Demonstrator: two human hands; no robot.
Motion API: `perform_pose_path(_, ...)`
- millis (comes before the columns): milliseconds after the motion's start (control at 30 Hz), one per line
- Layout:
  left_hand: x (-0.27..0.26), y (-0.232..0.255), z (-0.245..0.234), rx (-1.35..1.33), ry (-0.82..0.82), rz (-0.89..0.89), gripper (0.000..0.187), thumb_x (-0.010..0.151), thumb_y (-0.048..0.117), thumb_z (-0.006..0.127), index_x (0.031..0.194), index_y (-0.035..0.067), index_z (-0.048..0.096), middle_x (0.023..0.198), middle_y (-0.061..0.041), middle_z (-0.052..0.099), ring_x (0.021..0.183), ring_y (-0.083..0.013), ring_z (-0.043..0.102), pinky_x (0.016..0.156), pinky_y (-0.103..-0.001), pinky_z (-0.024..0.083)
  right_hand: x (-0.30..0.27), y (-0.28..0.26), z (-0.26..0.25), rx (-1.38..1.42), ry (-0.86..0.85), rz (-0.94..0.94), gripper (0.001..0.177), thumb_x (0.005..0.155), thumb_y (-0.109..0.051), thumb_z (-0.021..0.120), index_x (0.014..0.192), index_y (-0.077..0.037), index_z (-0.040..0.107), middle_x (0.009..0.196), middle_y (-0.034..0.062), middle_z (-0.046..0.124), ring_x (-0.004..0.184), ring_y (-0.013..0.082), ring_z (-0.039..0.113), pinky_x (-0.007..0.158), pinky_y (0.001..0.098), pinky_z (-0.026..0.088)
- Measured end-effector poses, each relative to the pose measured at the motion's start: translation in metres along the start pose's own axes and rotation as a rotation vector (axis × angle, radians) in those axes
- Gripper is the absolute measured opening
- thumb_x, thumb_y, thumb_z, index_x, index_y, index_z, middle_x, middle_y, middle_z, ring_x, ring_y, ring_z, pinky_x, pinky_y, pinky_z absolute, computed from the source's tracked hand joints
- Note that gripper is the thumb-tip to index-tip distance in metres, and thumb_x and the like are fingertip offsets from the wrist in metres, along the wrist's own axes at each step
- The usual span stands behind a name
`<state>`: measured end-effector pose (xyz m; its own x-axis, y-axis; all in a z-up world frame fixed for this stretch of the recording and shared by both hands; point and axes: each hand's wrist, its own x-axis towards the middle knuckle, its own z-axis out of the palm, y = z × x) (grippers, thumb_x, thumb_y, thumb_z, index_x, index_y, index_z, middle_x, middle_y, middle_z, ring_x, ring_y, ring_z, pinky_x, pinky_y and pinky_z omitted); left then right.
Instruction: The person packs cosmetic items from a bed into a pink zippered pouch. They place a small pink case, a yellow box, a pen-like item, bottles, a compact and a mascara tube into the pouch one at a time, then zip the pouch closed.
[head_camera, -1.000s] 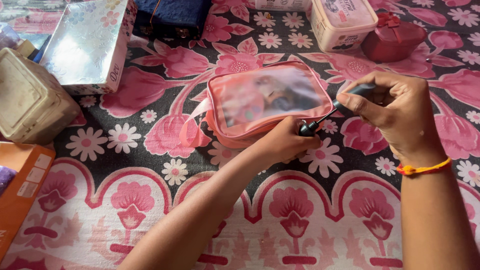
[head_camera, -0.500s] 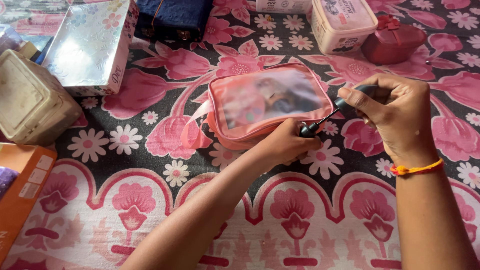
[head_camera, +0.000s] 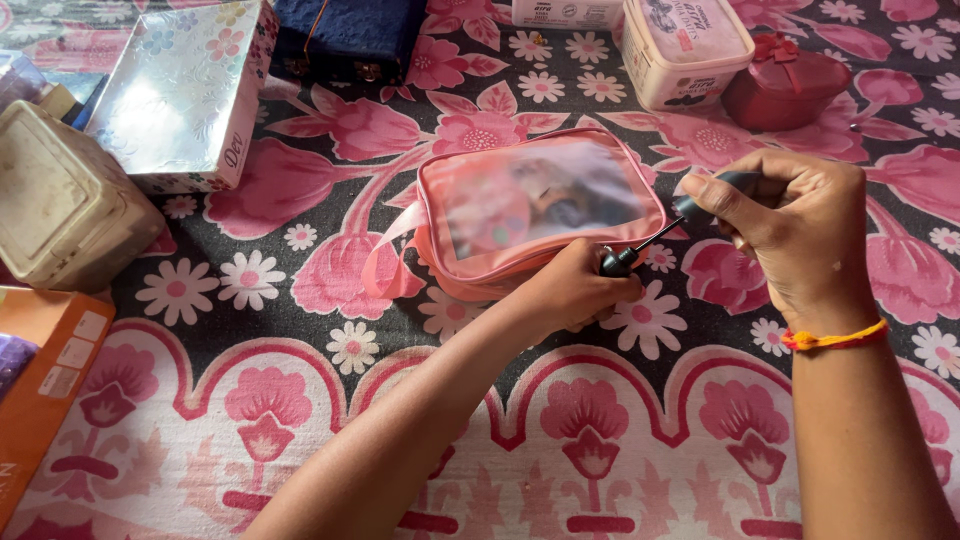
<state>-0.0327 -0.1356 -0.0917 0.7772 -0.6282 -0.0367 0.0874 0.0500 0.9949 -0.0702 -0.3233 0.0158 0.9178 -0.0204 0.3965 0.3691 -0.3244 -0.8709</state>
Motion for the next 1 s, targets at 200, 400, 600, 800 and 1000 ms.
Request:
perform_pose_path(200, -0.001, 0.001, -0.001, 0.05, 0.018, -0.075, 0.018, 0.087, 0.015, 0.074, 0.093, -0.001, 0.067, 0.06, 0.0, 0.056, 0.043, -0.0069, 0.048, 0.036, -0.025, 0.036, 0.0, -0.002, 0.001, 0.011, 0.002, -0.006, 0.015, 0.093, -0.01, 0.083, 0.087, -0.002, 0.072, 0.078, -0.0018, 0.067, 0.063, 0.0012, 0.053, 0.057, 0.0178, 0.039)
perform_pose_path(400, -0.001, 0.003, 0.001, 0.017, 0.009, -0.038, 0.018, 0.082, 0.015, 0.073, 0.096, 0.006, 0.067, 0.059, 0.001, 0.056, 0.043, -0.0064, 0.051, 0.036, -0.024, 0.037, -0.001, -0.004, 0.001, -0.009, 0.028, 0.019, 0.018, 0.094, -0.012, 0.085, 0.088, -0.001, 0.072, 0.069, -0.0018, 0.063, 0.061, 0.0021, 0.048, 0.055, 0.0186, 0.034)
perform_pose_path(600, -0.003, 0.007, 0.001, 0.144, 0.046, -0.102, 0.02, 0.086, 0.021, 0.073, 0.087, 0.002, 0.067, 0.059, 0.0, 0.057, 0.043, -0.007, 0.049, 0.037, -0.025, 0.037, -0.001, -0.01, 0.0, -0.011, 0.064, 0.056, 0.017, 0.092, -0.015, 0.085, 0.087, -0.003, 0.073, 0.075, -0.0028, 0.065, 0.058, 0.0012, 0.047, 0.052, 0.0183, 0.033)
perform_pose_path(800, -0.002, 0.008, 0.002, 0.124, 0.046, -0.085, 0.017, 0.085, 0.021, 0.072, 0.088, 0.006, 0.064, 0.059, 0.001, 0.056, 0.043, -0.0066, 0.048, 0.036, -0.024, 0.038, -0.001, -0.013, 0.0, -0.034, 0.075, 0.058, 0.016, 0.093, -0.016, 0.083, 0.088, -0.004, 0.074, 0.077, -0.0023, 0.068, 0.059, 0.0002, 0.052, 0.051, 0.017, 0.036)
perform_pose_path(1000, -0.003, 0.007, 0.002, 0.095, 0.039, -0.102, 0.019, 0.084, 0.02, 0.073, 0.088, 0.004, 0.064, 0.059, 0.0, 0.056, 0.043, -0.0073, 0.047, 0.035, -0.025, 0.035, 0.0, -0.011, -0.005, -0.03, 0.1, 0.065, 0.015, 0.094, -0.015, 0.082, 0.089, -0.004, 0.073, 0.076, -0.0016, 0.067, 0.059, 0.001, 0.053, 0.051, 0.0169, 0.038)
